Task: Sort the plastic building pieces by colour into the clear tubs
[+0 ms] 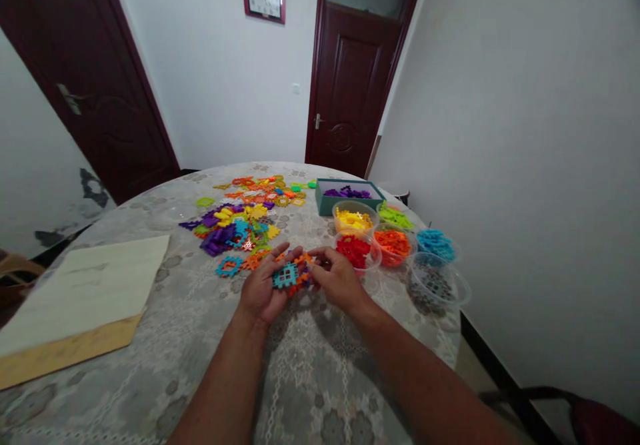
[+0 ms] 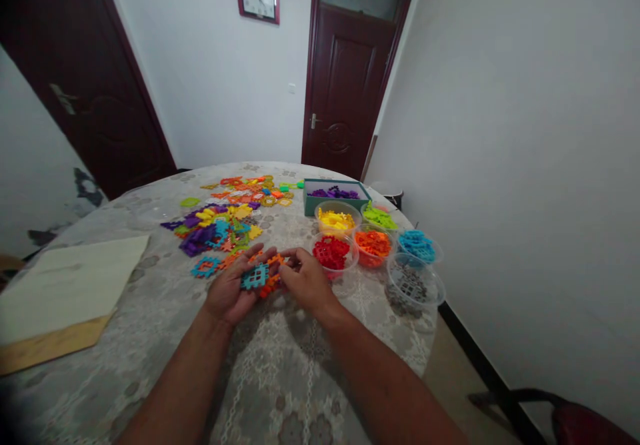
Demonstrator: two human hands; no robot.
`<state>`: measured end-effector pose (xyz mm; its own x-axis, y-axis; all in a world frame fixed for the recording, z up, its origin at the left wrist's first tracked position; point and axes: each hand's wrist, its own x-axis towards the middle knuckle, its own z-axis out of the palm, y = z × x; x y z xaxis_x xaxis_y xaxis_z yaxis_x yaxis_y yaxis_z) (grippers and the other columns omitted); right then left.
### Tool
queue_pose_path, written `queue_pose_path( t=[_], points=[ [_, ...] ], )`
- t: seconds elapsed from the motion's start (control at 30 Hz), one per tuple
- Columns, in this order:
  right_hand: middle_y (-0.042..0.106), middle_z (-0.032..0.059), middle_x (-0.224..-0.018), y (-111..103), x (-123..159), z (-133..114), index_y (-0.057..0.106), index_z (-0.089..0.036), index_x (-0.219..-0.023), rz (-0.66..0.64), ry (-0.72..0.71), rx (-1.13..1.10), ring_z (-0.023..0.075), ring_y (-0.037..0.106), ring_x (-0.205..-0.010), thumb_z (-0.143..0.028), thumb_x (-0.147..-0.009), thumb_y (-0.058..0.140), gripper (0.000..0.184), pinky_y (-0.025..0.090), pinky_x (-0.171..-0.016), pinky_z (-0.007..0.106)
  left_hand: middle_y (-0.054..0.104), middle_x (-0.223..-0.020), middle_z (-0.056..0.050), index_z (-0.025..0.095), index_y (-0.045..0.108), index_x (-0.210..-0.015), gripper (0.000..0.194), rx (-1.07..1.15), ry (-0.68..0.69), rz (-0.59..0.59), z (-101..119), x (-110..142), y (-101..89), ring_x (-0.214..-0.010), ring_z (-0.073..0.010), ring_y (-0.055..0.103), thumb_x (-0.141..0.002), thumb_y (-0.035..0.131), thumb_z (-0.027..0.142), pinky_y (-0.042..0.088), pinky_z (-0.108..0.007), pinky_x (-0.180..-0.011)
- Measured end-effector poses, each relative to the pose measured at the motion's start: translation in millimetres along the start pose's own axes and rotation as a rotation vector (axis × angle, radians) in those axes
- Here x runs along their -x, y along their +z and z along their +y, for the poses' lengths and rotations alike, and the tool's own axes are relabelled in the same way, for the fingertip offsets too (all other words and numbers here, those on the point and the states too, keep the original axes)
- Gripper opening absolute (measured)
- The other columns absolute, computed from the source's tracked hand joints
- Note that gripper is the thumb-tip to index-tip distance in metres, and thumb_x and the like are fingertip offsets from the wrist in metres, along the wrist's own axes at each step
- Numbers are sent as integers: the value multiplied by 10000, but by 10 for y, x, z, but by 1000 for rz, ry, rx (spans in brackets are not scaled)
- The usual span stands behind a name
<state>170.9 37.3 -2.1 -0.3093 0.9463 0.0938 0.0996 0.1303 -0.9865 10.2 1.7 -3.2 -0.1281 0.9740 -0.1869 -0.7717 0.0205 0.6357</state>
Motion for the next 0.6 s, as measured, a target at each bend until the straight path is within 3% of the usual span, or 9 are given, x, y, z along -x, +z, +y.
queue_pose_path(
  t=[0.23,0.6],
  points=[
    [609,-37,-772,-467,-50,-234,670,-200,-1181,95,-23,19,133,618,-601,-351,-812,665,399,542,-540,259,750,-1147,-176,155,633,-1149,325,61,43,90,1,-41,-45,-1079,-302,769,-861,599,7,668,-479,-896],
    [683,22,-912,-1354,-47,-201,658,-176,-1300,415,-87,150,159,664,-645,-379,-841,633,503,589,-642,322,765,-958,-124,138,697,-1076,188,99,16,166,78,-16,21,-848,-235,770,-921,590,130,667,-374,-709]
  ],
)
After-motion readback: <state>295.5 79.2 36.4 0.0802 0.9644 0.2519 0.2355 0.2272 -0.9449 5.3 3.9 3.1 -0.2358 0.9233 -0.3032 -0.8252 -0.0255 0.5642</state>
